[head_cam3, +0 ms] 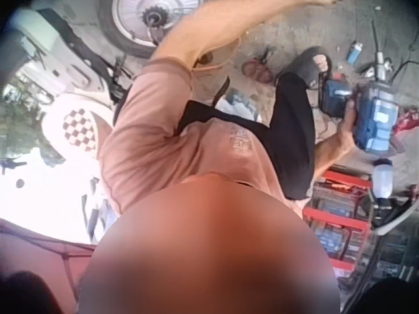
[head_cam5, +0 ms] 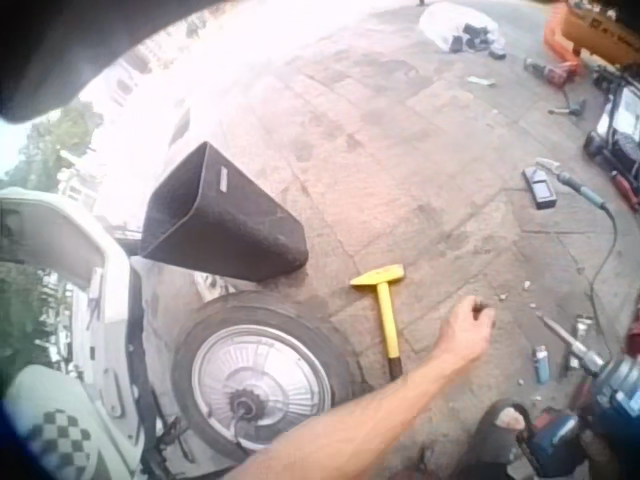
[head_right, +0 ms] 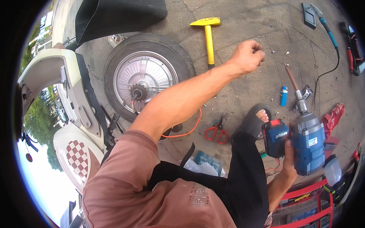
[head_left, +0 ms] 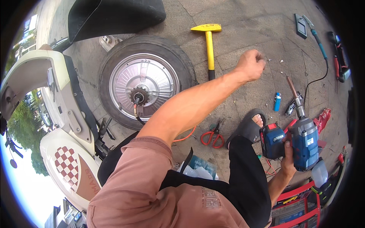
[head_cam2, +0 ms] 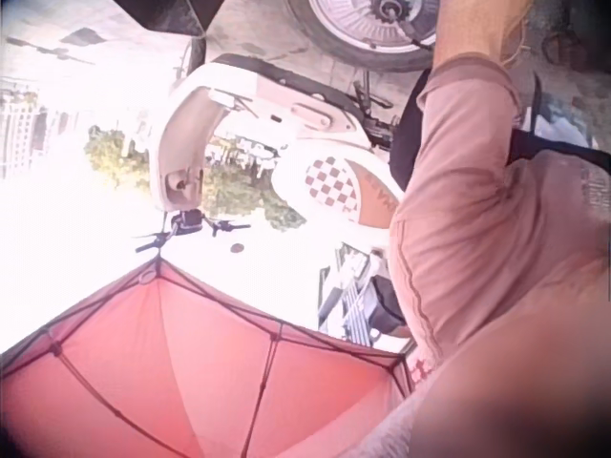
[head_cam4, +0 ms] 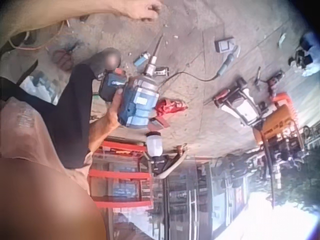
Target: The person uses a corded impact wrench to repeatedly tighten bolts on a motorcycle wheel hub. They hold the wheel with one hand and operate the tool with the other, rotating the wheel to access different bolt positions.
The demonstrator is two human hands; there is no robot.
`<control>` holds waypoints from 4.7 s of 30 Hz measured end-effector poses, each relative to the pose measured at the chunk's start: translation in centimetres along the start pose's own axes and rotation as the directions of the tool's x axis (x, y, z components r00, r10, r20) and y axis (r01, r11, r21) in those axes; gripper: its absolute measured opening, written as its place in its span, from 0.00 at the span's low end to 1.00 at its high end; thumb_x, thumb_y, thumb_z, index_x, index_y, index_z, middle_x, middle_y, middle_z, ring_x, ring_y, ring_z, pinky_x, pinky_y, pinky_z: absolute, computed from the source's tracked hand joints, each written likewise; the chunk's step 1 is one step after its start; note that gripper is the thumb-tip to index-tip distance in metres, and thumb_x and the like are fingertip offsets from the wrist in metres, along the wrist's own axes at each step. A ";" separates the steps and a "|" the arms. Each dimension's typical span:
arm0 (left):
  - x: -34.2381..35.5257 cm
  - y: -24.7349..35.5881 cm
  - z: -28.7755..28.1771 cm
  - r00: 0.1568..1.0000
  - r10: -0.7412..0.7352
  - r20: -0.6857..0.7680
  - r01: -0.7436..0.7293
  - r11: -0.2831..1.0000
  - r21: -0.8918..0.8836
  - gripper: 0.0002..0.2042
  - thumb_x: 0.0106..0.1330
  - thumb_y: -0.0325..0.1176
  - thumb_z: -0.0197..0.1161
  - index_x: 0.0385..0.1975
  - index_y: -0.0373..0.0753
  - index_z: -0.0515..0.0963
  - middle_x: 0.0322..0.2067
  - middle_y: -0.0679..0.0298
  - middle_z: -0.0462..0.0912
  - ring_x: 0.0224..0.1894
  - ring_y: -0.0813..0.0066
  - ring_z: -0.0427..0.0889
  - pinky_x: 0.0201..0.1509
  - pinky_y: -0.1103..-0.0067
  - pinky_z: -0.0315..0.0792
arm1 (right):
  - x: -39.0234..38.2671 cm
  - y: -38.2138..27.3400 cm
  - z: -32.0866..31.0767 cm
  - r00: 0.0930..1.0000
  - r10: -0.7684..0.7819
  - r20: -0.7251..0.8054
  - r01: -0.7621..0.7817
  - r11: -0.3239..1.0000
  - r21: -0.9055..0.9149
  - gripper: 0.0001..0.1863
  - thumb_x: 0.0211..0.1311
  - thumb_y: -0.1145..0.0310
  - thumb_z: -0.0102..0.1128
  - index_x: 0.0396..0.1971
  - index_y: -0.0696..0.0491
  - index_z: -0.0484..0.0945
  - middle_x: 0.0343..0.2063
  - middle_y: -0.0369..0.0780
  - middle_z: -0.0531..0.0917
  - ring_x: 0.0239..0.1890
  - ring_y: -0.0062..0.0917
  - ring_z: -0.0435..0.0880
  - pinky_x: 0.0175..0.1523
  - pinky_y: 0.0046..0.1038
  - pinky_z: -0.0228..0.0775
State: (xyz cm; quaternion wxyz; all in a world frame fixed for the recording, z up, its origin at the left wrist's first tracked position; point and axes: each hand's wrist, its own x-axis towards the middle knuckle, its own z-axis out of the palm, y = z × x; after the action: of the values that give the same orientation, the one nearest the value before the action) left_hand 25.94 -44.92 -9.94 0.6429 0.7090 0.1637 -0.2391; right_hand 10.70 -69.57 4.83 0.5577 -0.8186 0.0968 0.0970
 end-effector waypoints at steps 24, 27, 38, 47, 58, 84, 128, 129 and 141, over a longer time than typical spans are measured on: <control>-19.9 6.2 -25.0 0.972 -0.180 0.152 0.227 0.886 -0.405 0.09 0.71 0.34 0.64 0.39 0.33 0.81 0.30 0.59 0.85 0.28 0.72 0.83 0.33 0.78 0.78 | 2.3 -4.4 11.5 0.738 -0.134 0.661 0.039 0.987 0.156 0.33 0.55 0.80 0.65 0.63 0.60 0.67 0.52 0.52 0.82 0.41 0.25 0.83 0.48 0.28 0.77; -19.9 6.2 -25.6 0.973 -0.167 0.157 0.219 0.877 -0.427 0.09 0.71 0.34 0.65 0.39 0.33 0.81 0.28 0.59 0.84 0.27 0.73 0.83 0.31 0.79 0.78 | 2.6 -4.6 12.1 0.725 -0.130 0.676 0.024 0.986 0.163 0.33 0.55 0.78 0.67 0.62 0.60 0.68 0.50 0.52 0.82 0.40 0.25 0.83 0.47 0.27 0.77; -23.7 6.2 -27.5 0.999 -0.037 0.005 0.037 0.958 -0.283 0.11 0.73 0.34 0.63 0.41 0.30 0.81 0.30 0.59 0.86 0.29 0.76 0.84 0.32 0.81 0.77 | 6.5 -4.3 14.4 0.278 -0.566 0.776 0.873 0.486 0.041 0.30 0.55 0.68 0.71 0.57 0.61 0.72 0.46 0.48 0.84 0.39 0.25 0.84 0.47 0.28 0.76; -26.2 3.6 -33.8 0.901 0.329 -0.284 -0.338 0.941 0.019 0.32 0.74 0.48 0.59 0.67 0.29 0.66 0.60 0.48 0.77 0.61 0.62 0.77 0.63 0.68 0.70 | 7.2 -11.5 21.0 0.581 0.031 0.814 -0.312 0.931 0.187 0.31 0.55 0.61 0.73 0.56 0.59 0.73 0.44 0.44 0.83 0.35 0.23 0.82 0.43 0.26 0.74; -29.7 -11.0 -41.5 0.579 0.203 -0.790 0.031 0.962 0.270 0.42 0.60 0.53 0.72 0.66 0.28 0.67 0.59 0.43 0.77 0.63 0.54 0.76 0.67 0.69 0.67 | 8.7 -15.6 28.4 0.648 -0.079 0.757 0.254 0.960 -0.118 0.15 0.54 0.75 0.69 0.42 0.57 0.80 0.34 0.37 0.83 0.37 0.22 0.80 0.43 0.28 0.74; -30.1 -10.2 -41.3 0.633 0.111 -0.766 -0.021 0.992 0.127 0.41 0.58 0.54 0.74 0.62 0.27 0.71 0.52 0.47 0.83 0.55 0.63 0.82 0.61 0.72 0.72 | 9.0 -17.3 32.4 0.664 0.091 0.742 0.190 0.939 -0.286 0.18 0.53 0.75 0.69 0.45 0.58 0.78 0.37 0.38 0.81 0.39 0.23 0.80 0.46 0.29 0.74; -30.0 -10.2 -41.5 0.642 0.141 -0.754 -0.104 0.990 0.097 0.40 0.50 0.44 0.82 0.60 0.27 0.73 0.50 0.50 0.85 0.53 0.65 0.84 0.60 0.73 0.74 | 9.1 -20.5 34.4 0.646 0.118 0.754 0.275 0.885 -0.375 0.17 0.54 0.76 0.68 0.46 0.57 0.79 0.36 0.43 0.83 0.40 0.31 0.83 0.48 0.32 0.75; -30.0 -10.2 -41.5 0.645 0.153 -0.749 -0.120 0.988 0.099 0.40 0.50 0.44 0.82 0.60 0.27 0.73 0.51 0.50 0.85 0.53 0.66 0.84 0.60 0.73 0.74 | 9.1 -20.5 34.2 0.595 -0.019 0.803 0.418 0.861 -0.289 0.17 0.54 0.76 0.68 0.46 0.57 0.79 0.37 0.43 0.84 0.40 0.33 0.83 0.48 0.32 0.75; -30.1 -10.3 -41.3 0.640 0.162 -0.751 -0.142 0.986 0.092 0.39 0.51 0.42 0.82 0.60 0.27 0.73 0.50 0.51 0.85 0.52 0.68 0.84 0.60 0.74 0.75 | 8.4 -19.6 33.9 0.578 -0.050 0.815 0.427 0.869 -0.250 0.11 0.58 0.76 0.66 0.41 0.56 0.79 0.33 0.33 0.80 0.34 0.18 0.77 0.40 0.26 0.72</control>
State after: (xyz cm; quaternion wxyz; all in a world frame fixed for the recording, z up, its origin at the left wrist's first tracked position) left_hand 0.69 -0.49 0.47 0.5255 0.7630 0.3531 0.1306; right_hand 22.34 -31.32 7.97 0.3601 -0.7964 -0.2952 0.3859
